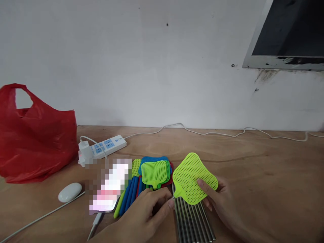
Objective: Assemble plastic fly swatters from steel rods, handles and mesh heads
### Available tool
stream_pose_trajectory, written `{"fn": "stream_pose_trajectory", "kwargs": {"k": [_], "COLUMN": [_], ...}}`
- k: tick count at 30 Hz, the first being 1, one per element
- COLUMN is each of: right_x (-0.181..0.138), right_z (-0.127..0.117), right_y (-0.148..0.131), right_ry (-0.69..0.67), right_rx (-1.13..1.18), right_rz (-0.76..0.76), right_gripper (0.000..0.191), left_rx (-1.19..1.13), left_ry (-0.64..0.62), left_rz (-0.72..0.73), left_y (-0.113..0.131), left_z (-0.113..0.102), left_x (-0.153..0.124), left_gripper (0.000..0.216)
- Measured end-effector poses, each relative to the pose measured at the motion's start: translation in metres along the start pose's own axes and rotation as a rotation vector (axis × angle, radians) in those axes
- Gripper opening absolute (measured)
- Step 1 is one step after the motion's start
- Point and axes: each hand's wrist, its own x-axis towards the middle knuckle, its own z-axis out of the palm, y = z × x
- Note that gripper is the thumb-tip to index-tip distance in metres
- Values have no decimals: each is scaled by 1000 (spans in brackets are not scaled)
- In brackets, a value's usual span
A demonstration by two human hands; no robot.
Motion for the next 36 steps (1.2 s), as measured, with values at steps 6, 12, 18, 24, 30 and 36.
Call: {"fn": "stream_pose_trajectory", "kwargs": {"k": [6, 12, 18, 24, 30, 36], "right_x": [-1, -2, -4, -3, -2, 5], "right_z": [1, 4, 6, 6, 7, -1], "right_y": [-7, -11, -16, -22, -31, -28], "right_ry": [-100, -116, 27, 135, 156, 95], "right_rx": [-4, 174, 286, 350, 376, 278], "right_rz": [1, 54, 43, 3, 16, -10], "right_gripper": [46, 50, 45, 42, 31, 32], "left_rx": [-95, -452, -721, -884, -515, -93], "left_ry": [-35, -118, -274, -340, -183, -43], "left_rz": [22, -63, -208, -273, -84, 91], "left_y": [-2, 5, 12, 13, 22, 22], "left_z": [2, 1, 0, 2, 2, -2], "left_x": [3, 4, 10, 13, 20, 19], "left_gripper": [43, 55, 49, 47, 49, 41]}}
